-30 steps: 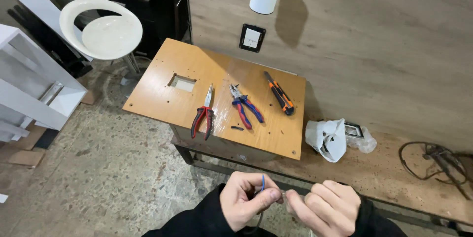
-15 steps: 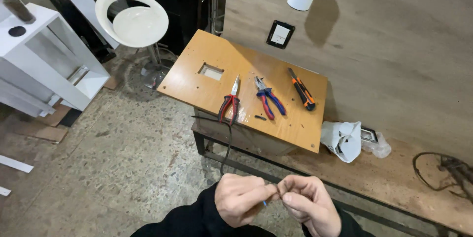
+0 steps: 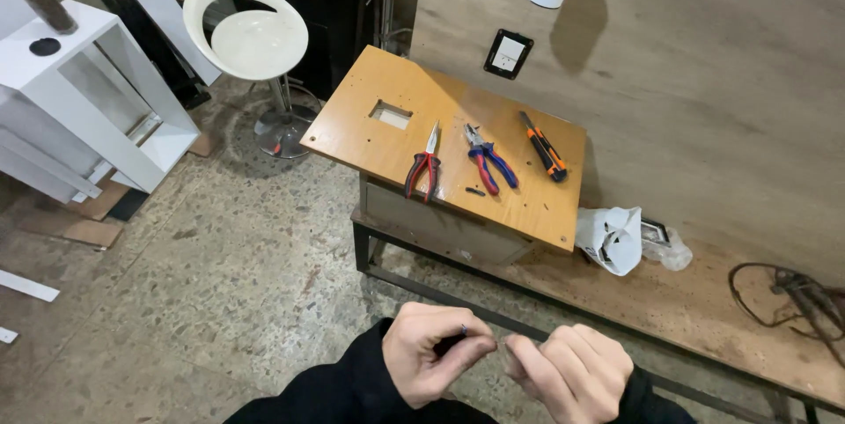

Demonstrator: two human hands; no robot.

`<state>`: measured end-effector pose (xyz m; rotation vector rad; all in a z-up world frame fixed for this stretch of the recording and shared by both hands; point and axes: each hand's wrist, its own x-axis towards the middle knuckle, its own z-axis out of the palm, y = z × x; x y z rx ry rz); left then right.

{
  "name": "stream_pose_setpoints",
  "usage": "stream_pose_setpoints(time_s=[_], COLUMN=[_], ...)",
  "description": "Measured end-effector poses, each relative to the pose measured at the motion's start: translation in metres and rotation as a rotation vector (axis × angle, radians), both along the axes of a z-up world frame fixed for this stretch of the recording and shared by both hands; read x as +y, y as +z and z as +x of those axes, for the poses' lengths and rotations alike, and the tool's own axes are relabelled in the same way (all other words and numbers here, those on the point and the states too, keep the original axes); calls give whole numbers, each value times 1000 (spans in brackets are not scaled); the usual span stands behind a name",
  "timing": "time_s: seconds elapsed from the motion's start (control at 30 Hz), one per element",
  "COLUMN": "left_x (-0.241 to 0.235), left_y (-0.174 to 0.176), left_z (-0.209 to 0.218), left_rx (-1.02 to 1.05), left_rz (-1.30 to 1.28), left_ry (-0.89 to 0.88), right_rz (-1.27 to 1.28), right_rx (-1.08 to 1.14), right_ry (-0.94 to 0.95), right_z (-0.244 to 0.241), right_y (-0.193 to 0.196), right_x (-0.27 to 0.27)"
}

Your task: Stripping the outer and inner insulation from an electrical cable using pliers and a utility knife.

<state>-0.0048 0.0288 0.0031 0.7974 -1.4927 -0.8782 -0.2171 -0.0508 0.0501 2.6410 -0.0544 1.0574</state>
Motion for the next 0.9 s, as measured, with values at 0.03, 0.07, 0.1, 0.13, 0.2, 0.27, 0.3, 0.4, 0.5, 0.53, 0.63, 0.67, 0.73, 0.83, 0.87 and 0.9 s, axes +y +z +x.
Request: stream_pose_setpoints(time_s=[0.03,0.07,0.1,0.13,0.2,0.27,0.3,0.4,0.5,0.53,0.63,0.67,0.73,0.83,0.87,0.9], left_x=[4,9,13,15,23,31,34,42,52,57,67,70,73,76,78,79], left_y=[-1,-3,-4,-5,-7,-6,-5,1,-2,-1,1,1,1,0,0,-1], left_z=[-1,-1,-1,0,2,5,7,21,21,19,12,11,9,6,5,4], left_rx=[1,-40,-83,-83,-212,-319,-426,-634,-582,-586,-386,-317,-248,-210,-166,-122], left_rz=[-3,-34,-65,-68,-287,-406,-526,-848,-804,-801,-552,-455,-354,-288,-215,-143], left_ry=[0,5,11,14,43,115,183,273,304,308,254,241,229,184,163,143], right_rz=[-3,1,4,1,586,1125,1663,1723,1791,1792,1833,1254,671,266,165,63], right_rx=[1,-12,-27,-27,-100,-144,-191,-225,-249,-245,-260,-317,-357,-295,-255,-215], right_ry=[0,7,15,18,4,87,166,137,111,116,100,-106,-294,-36,3,42], right_z=[1,2,4,4,5,-13,-21,-29,-32,-27,-7,4,12,8,8,9], right_y=[1,1,1,-2,-9,-50,-71,-93,-105,-101,-73,-56,-38,-30,-21,-13], right_x=[5,10,14,20,36,40,42,51,61,65,76,80,78,67,68,68])
